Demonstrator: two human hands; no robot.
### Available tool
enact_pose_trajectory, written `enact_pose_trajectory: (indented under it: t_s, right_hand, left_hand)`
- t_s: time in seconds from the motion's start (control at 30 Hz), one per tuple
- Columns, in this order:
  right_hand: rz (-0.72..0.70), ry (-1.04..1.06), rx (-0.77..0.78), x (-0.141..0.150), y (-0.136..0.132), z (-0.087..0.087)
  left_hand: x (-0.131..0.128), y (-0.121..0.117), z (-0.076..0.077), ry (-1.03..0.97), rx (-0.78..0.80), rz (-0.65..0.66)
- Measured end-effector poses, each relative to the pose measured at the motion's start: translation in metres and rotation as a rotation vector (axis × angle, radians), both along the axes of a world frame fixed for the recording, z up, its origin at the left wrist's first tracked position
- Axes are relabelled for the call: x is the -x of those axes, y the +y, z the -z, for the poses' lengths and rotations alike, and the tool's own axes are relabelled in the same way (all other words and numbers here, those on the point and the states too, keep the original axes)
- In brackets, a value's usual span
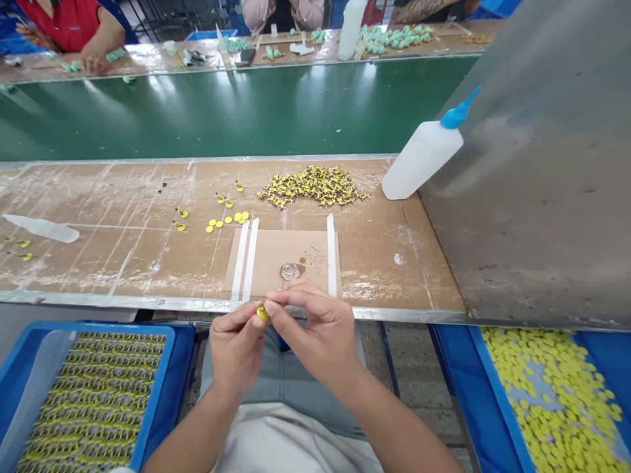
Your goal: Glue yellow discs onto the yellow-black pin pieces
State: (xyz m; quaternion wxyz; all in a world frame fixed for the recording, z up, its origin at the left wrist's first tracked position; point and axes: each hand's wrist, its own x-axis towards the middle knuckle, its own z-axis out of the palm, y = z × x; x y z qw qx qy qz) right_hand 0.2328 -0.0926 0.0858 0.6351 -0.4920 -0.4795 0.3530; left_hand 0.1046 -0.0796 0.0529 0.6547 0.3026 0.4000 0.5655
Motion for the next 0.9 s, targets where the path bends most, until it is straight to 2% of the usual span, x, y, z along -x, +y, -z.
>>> enact_pose_trajectory:
  t_s: [0.2,0.3,0.53,0.8,0.9]
  right_hand:
    - [-0.022,0.009,-0.027,-0.001,-0.003,-0.007]
    - [-0.033,0.021,0.011,-0.002,-0.003,-0.01]
    - [-0.156,0.118,0.097,-0.005,-0.005,-0.014]
    - [-0.251,0.204,0.18,0.001,-0.006,-0.022]
    - [-0.261,0.185,0.193,0.005,-0.006,-0.027]
  left_hand:
    - [0.002,-0.003,-0.002,0.003,0.004,0.02]
    - [0.003,-0.002,-0.003,0.008,-0.045,0.036]
    - [0.008,0.001,-0.005,0.081,-0.2,0.042]
    - [0.011,0.003,0.01,0.018,-0.383,-0.004]
    - [0.012,0.002,0.016,0.012,-0.366,-0.02]
